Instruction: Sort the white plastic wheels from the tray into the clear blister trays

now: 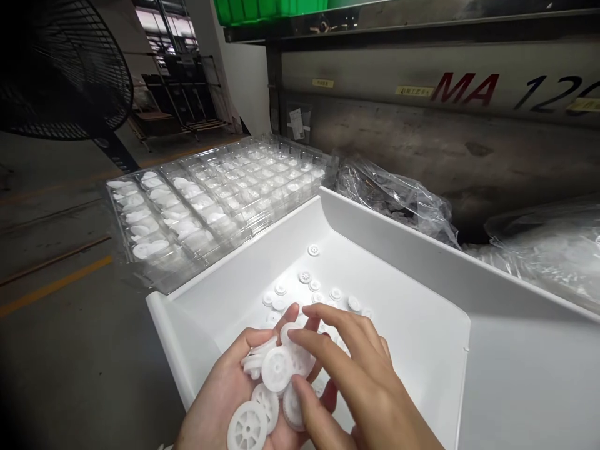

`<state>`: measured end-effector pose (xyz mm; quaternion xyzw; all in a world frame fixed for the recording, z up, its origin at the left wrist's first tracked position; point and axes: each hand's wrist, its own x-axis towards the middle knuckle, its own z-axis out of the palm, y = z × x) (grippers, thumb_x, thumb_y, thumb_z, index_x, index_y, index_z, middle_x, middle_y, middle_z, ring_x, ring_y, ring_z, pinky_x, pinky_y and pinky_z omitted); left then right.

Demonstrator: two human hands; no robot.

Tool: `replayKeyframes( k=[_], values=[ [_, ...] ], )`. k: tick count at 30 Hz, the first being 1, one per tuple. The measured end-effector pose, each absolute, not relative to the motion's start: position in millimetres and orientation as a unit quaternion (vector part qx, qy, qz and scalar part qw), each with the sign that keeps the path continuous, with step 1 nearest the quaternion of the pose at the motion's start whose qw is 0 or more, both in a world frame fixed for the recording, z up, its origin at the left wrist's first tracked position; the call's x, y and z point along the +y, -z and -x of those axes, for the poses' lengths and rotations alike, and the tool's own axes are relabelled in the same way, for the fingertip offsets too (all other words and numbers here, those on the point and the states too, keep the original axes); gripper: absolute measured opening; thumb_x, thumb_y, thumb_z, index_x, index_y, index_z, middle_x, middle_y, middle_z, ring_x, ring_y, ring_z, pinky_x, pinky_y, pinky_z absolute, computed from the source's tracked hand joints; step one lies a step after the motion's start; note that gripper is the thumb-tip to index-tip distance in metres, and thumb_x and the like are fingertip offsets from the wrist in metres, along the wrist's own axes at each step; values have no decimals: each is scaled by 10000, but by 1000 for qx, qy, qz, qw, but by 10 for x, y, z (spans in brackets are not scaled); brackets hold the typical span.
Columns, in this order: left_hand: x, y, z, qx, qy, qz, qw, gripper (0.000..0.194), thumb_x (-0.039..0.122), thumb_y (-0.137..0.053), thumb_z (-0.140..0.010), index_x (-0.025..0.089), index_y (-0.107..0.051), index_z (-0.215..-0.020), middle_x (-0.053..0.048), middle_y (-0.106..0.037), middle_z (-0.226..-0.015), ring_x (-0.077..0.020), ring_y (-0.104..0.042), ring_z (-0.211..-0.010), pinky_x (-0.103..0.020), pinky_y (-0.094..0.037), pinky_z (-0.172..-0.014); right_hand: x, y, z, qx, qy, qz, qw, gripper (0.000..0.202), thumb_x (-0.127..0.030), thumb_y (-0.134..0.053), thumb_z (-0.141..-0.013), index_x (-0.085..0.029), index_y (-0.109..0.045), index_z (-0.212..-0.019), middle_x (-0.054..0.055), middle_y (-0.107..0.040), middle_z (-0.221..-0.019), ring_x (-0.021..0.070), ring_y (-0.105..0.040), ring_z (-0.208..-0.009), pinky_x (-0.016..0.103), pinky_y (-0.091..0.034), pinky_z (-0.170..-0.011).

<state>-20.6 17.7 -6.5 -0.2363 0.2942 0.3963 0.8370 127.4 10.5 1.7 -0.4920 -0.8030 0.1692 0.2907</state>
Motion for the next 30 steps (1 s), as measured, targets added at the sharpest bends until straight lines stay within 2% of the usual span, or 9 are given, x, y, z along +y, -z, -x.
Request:
replayKeyframes(
  k=[3,9,13,15,18,22,25,30],
  values=[
    [184,-29,210,319,-392,251,826,393,252,-616,-780,309,-615,-1169,-56,-681,-1043,-238,-665,-932,-403,-479,-817,131,46,-1286,-794,-208,494,286,267,-310,-566,-911,-410,-548,-1158,-16,-527,-1305,202,-539,-1180,285,-518,-846],
    [205,-118,173,302,-409,265,819,414,241,-526,-842,276,-553,-1253,-88,-681,-1048,-230,-673,-886,-410,-484,-803,125,18,-1291,-735,-286,523,324,240,-301,-583,-901,-444,-541,-1090,-74,-511,-1265,149,-505,-1185,219,-461,-902],
    [208,-121,168,302,-392,268,827,440,191,-533,-822,216,-549,-1261,-83,-692,-1029,-220,-668,-894,-386,-490,-828,201,-49,-1330,-729,-316,502,342,251,-278,-570,-923,-426,-529,-1122,-74,-555,-1159,107,-540,-1078,148,-444,-876],
    [199,-110,171,308,-372,251,839,422,194,-544,-822,206,-572,-1243,-77,-698,-1021,-204,-661,-890,-386,-484,-867,234,-52,-1377,-741,-312,496,328,260,-263,-565,-924,-407,-524,-1137,-59,-579,-1114,108,-568,-1002,152,-478,-825],
    [184,-84,167,264,-377,235,856,439,234,-461,-872,166,-532,-1299,-123,-692,-1086,-211,-653,-920,-431,-468,-919,248,-24,-1441,-755,-288,501,310,281,-263,-575,-910,-400,-521,-1150,-44,-598,-1100,120,-596,-923,184,-529,-758],
    [169,-44,160,230,-386,216,867,476,270,-389,-901,134,-483,-1347,-161,-658,-1208,-235,-639,-948,-521,-425,-962,246,18,-1441,-721,-250,553,334,281,-379,-646,-838,-304,-624,-1108,47,-635,-1033,216,-622,-904,295,-559,-709],
    [158,-27,169,231,-386,218,866,489,269,-419,-881,138,-486,-1347,-152,-667,-1185,-217,-629,-925,-530,-407,-976,264,41,-1417,-707,-226,576,344,348,-473,-664,-797,-269,-664,-1079,82,-639,-989,264,-619,-928,342,-559,-717],
    [151,-36,199,244,-385,237,858,445,241,-481,-859,119,-540,-1283,-139,-713,-1050,-223,-663,-889,-490,-490,-882,308,69,-1429,-722,-215,561,344,370,-515,-660,-784,-271,-673,-1061,86,-631,-975,269,-615,-947,342,-558,-733]
  ],
)
